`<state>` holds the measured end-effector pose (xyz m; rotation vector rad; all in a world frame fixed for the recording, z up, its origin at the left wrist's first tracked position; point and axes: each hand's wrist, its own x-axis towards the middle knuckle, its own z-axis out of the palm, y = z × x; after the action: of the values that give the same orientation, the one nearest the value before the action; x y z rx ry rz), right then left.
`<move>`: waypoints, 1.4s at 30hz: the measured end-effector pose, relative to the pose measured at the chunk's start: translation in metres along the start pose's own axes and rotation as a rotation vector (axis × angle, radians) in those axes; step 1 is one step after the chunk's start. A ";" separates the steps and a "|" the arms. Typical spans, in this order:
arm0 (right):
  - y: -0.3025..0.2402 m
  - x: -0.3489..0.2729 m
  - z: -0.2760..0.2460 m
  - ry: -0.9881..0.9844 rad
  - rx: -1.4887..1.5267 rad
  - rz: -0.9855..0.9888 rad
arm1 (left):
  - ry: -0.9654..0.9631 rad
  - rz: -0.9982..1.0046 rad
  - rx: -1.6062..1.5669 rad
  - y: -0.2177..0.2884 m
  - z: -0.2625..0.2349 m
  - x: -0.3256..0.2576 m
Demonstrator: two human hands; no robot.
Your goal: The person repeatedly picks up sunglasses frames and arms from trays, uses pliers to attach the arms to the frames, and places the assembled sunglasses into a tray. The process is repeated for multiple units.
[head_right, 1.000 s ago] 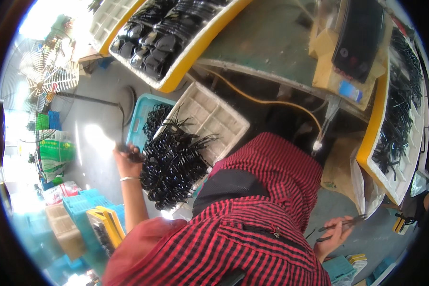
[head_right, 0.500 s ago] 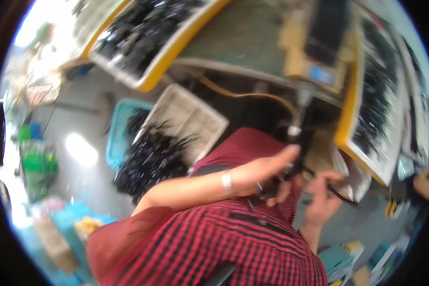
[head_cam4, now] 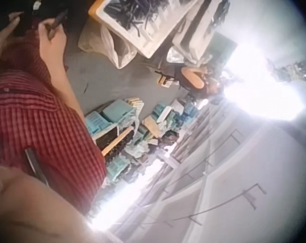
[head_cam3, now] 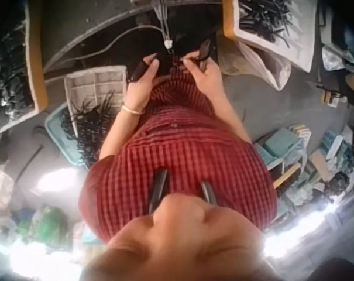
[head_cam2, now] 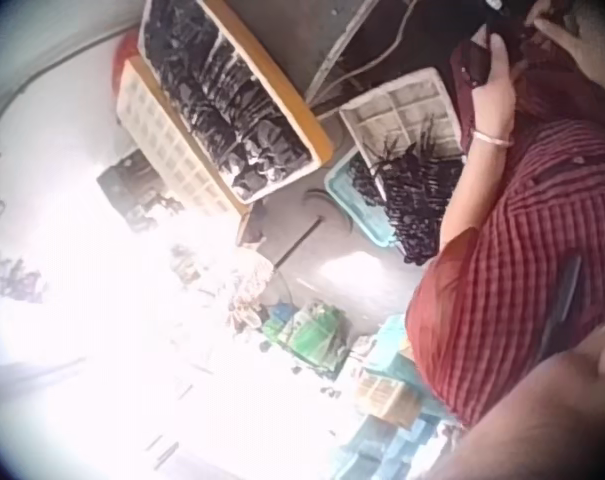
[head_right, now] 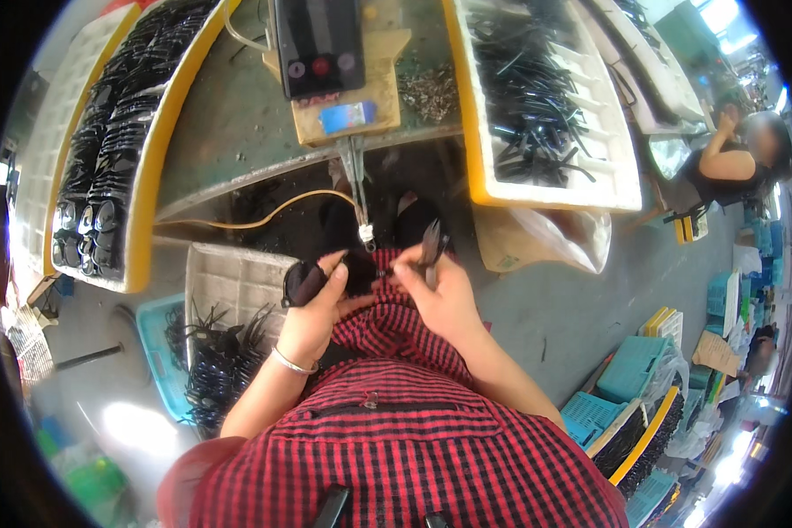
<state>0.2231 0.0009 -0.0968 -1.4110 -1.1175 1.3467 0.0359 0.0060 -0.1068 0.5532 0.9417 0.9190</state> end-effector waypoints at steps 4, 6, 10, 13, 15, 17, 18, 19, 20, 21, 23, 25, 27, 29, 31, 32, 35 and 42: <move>-0.010 0.019 0.001 -0.014 0.363 0.177 | 0.004 0.018 -0.080 0.012 0.000 0.011; -0.013 0.021 0.005 0.001 0.399 0.180 | -0.008 0.028 -0.100 0.020 0.000 0.012; -0.013 0.023 0.004 0.005 0.406 0.179 | -0.001 0.024 -0.102 0.027 0.001 0.013; -0.015 0.022 0.003 -0.013 0.468 0.189 | 0.011 0.027 -0.092 0.030 0.002 0.012; -0.015 0.023 0.002 -0.010 0.485 0.209 | 0.020 0.026 -0.077 0.033 0.003 0.013; -0.018 0.023 0.002 -0.009 0.494 0.219 | 0.023 0.027 -0.078 0.034 0.005 0.014; -0.019 0.023 0.002 -0.008 0.497 0.221 | 0.024 0.028 -0.078 0.035 0.005 0.014; -0.019 0.023 0.002 -0.007 0.499 0.221 | 0.017 0.028 -0.081 0.035 0.005 0.015; -0.020 0.023 0.002 -0.008 0.501 0.220 | 0.010 0.029 -0.085 0.035 0.004 0.015; -0.021 0.022 0.002 -0.009 0.503 0.220 | 0.003 0.030 -0.088 0.034 0.004 0.015; -0.021 0.022 0.001 -0.014 0.507 0.216 | -0.005 0.029 -0.093 0.038 0.005 0.014; -0.020 0.022 0.001 -0.023 0.509 0.211 | -0.003 0.026 -0.092 0.041 0.006 0.013; -0.022 0.021 0.002 -0.033 0.524 0.203 | 0.008 0.020 -0.087 0.043 0.006 0.012; -0.022 0.022 0.002 -0.036 0.536 0.200 | 0.005 0.023 -0.090 0.042 0.005 0.013; -0.021 0.022 0.002 -0.030 0.544 0.206 | 0.009 0.025 -0.088 0.042 0.005 0.013; -0.022 0.021 0.002 -0.030 0.543 0.206 | 0.014 0.026 -0.084 0.043 0.005 0.013; -0.022 0.021 0.002 -0.031 0.547 0.203 | 0.013 0.040 -0.072 0.043 0.006 0.013; -0.018 0.021 0.002 -0.036 0.590 0.202 | 0.022 0.041 -0.058 0.044 0.006 0.013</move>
<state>0.2210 0.0256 -0.0842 -1.0774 -0.5316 1.6762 0.0260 0.0398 -0.0765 0.5153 0.9235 0.9879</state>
